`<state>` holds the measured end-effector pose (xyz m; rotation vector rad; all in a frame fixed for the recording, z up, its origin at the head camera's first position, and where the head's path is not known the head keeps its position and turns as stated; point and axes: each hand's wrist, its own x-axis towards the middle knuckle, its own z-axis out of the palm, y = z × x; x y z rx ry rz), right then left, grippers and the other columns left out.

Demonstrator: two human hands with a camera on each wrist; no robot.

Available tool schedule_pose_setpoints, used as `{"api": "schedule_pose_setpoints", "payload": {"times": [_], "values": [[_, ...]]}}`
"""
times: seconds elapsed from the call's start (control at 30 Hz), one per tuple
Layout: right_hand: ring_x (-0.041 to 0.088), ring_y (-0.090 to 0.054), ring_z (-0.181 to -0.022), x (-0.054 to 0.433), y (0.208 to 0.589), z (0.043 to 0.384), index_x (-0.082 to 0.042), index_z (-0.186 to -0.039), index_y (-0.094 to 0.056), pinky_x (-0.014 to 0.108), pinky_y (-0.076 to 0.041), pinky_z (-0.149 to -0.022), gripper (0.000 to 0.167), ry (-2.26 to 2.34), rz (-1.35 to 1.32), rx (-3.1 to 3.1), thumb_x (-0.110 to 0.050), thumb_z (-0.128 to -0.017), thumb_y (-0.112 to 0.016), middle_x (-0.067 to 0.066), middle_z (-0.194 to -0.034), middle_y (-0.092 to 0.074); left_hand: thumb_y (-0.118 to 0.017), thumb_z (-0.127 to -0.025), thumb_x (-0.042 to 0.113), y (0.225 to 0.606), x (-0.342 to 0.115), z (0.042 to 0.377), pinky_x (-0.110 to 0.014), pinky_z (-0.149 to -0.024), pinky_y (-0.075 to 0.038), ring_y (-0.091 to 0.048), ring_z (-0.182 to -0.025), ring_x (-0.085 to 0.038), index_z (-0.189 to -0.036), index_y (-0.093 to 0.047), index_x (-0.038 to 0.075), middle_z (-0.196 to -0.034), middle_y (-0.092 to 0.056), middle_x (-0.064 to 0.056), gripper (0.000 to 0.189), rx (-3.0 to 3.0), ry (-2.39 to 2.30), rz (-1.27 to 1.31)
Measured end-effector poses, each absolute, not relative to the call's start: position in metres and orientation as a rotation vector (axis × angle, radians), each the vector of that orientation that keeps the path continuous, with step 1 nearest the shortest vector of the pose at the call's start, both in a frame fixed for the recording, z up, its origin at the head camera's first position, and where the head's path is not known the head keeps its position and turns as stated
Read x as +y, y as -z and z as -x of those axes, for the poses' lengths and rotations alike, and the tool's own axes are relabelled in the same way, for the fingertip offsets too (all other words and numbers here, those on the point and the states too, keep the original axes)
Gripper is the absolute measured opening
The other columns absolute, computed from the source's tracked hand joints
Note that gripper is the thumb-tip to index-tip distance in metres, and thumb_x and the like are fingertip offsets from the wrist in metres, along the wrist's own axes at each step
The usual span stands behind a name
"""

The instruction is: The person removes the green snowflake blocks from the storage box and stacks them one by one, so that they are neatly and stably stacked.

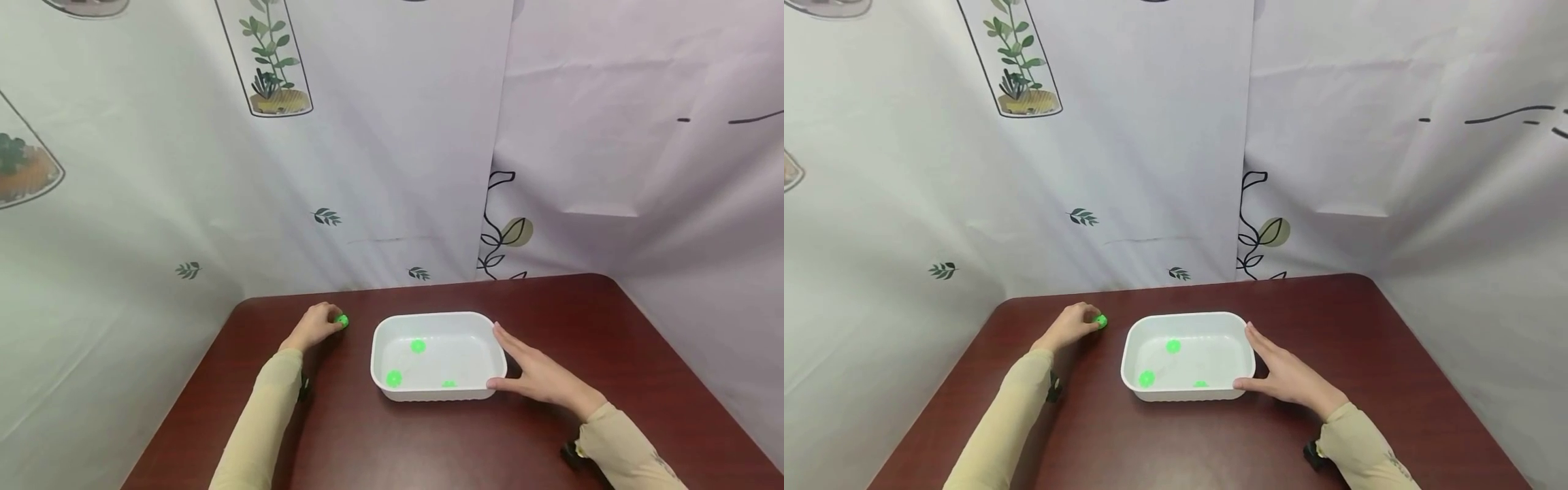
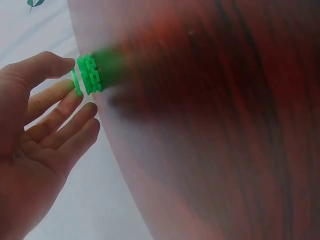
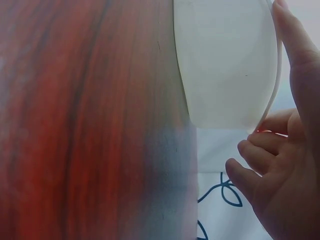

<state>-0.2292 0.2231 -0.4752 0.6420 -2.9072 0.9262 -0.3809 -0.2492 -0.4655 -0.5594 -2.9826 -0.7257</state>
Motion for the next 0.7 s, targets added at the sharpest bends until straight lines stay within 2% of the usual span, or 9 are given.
{"api": "schedule_pose_setpoints", "payload": {"times": [0.23, 0.7], "values": [[0.042, -0.037, -0.142, 0.2233, 0.4739, 0.2302, -0.006, -0.160, -0.025, 0.060, -0.040, -0.106, 0.111, -0.913, -0.653, -2.895, -0.067, -0.080, -0.072, 0.018, -0.163, -0.025, -0.070, -0.092, 0.010, 0.4697, -0.2484, 0.3781, -0.049, -0.087, -0.053, -0.064, -0.103, -0.033, -0.118, -0.068, -0.005, -0.109, -0.063, -0.016, 0.030, -2.989, 0.743, 0.550], [0.040, -0.037, -0.142, 0.2234, 0.4774, 0.2304, -0.008, -0.160, -0.025, 0.059, -0.040, -0.106, 0.110, -0.919, -0.654, -2.889, -0.069, -0.080, -0.071, 0.014, -0.164, -0.025, -0.070, -0.094, 0.014, 0.4698, -0.2489, 0.3787, -0.050, -0.090, -0.051, -0.062, -0.104, -0.032, -0.120, -0.068, -0.004, -0.110, -0.063, -0.015, 0.032, -3.003, 0.725, 0.526]]}}
